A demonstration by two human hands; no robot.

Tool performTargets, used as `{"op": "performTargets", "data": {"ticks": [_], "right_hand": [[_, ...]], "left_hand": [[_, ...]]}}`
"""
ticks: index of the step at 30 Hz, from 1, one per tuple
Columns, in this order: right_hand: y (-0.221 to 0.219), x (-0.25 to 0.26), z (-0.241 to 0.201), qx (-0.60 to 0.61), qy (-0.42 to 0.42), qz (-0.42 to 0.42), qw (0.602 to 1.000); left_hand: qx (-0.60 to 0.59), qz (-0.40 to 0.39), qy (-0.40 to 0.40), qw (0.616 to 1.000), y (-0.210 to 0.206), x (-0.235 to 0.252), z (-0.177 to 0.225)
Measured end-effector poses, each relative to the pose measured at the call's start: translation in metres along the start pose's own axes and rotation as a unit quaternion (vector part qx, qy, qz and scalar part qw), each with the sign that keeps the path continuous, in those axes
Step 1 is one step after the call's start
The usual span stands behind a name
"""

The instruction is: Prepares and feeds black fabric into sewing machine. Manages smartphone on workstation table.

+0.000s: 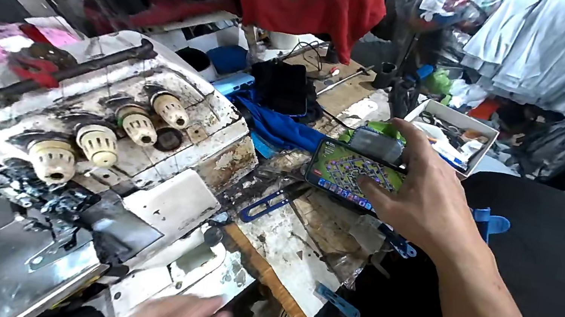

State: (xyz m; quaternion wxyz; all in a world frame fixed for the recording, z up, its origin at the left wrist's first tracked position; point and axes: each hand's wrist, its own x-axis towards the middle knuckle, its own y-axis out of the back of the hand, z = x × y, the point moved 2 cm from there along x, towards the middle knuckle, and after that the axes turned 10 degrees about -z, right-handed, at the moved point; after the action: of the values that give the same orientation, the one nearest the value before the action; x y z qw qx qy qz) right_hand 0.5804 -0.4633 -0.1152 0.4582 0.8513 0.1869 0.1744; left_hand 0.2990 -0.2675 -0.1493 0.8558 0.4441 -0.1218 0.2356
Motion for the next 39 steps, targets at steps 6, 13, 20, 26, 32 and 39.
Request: {"op": "performTargets", "data": {"ticks": [6,13,20,26,32,39], "right_hand": [[-0.001,0.002,0.002,0.011,0.010,0.003,1.000],[-0.002,0.003,0.003,0.016,0.018,0.005,1.000],[-0.003,0.004,0.005,0.023,0.020,0.003,1.000],[-0.003,0.004,0.005,0.030,0.021,0.002,0.999],[-0.004,0.004,0.006,0.035,0.025,-0.002,0.999],[-0.003,0.004,0.005,0.039,0.023,-0.004,0.999]], "left_hand": [[0.062,-0.103,-0.009,0.993,-0.081,0.067,0.024],[0.122,-0.135,0.010,0.983,-0.107,0.102,0.032],[0.133,-0.141,-0.025,0.981,-0.119,0.100,0.041],[0.148,-0.150,-0.028,0.977,-0.120,0.101,0.042],[0.143,-0.139,-0.034,0.979,-0.120,0.097,0.042],[0.133,-0.145,-0.027,0.980,-0.120,0.099,0.043]]}}
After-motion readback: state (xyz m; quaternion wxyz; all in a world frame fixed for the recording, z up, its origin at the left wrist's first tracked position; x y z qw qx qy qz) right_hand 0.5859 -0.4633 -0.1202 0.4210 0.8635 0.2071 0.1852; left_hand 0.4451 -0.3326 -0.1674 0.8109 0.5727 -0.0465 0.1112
